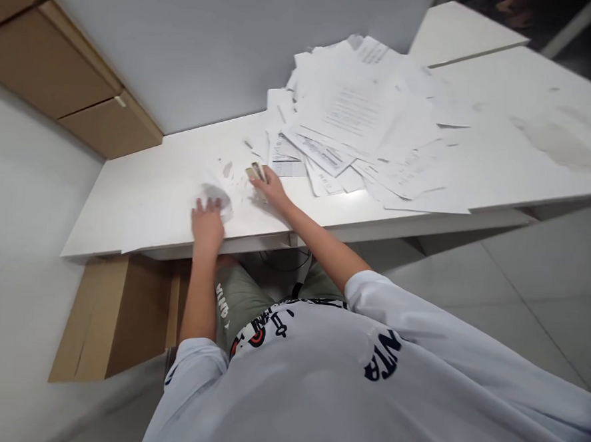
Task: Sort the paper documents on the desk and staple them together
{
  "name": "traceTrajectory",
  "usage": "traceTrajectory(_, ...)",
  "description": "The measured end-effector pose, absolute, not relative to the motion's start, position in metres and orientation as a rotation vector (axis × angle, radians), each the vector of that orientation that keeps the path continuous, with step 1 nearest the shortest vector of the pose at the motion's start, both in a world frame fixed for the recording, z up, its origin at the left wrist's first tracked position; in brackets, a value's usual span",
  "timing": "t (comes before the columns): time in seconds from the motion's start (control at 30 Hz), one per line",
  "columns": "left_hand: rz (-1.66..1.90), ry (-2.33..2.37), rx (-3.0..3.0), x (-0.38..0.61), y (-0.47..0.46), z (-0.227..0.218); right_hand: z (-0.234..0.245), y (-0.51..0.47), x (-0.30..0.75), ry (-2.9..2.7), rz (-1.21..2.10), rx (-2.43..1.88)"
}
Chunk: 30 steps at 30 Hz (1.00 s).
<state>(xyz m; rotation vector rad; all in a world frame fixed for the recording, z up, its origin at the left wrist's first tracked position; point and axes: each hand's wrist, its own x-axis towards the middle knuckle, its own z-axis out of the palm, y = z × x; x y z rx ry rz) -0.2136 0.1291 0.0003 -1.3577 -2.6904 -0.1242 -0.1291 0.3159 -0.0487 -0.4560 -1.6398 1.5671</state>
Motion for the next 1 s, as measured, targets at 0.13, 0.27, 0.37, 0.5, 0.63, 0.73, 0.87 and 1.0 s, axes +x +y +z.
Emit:
traceTrajectory(0.13, -0.186, -2.709, -1.490, -0.173, 0.112, -0.035, -0.062, 0.312, -0.126, -1.524, 1.454, -0.522)
traceTrajectory(0.27, -0.336, -2.631, -1.496, -0.146, 0.085, -0.055, -0.074, 0.316, -0.128, -1.542, 1.476, -0.567)
traceTrajectory(0.37, -0.389, -2.616, -1.529, -0.140, 0.072, -0.059, -0.077, 0.318, -0.129, -1.609, 1.436, -0.634)
traceTrajectory(0.5, -0.459, -2.631, -1.545, -0.148, 0.065, -0.061, -0.075, 0.317, -0.127, -1.719, 1.418, -0.649)
traceTrajectory(0.63, -0.592, -2.636, -1.405, -0.163, 0.053, -0.065, -0.066, 0.310, -0.120, -1.894, 1.338, -0.639)
traceTrajectory(0.73, -0.672, -2.632, -1.329, -0.173, 0.036, -0.066, -0.056, 0.306, -0.111, -2.041, 1.164, -0.658)
traceTrajectory(0.87, -0.722, -2.638, -1.267, -0.177, 0.017, -0.066, -0.050, 0.305, -0.104, -2.190, 0.842, -0.724)
traceTrajectory(1.0, -0.725, -2.661, -1.238, -0.173, 0.017, -0.065, -0.052, 0.307, -0.106, -2.309, 0.622, -0.797)
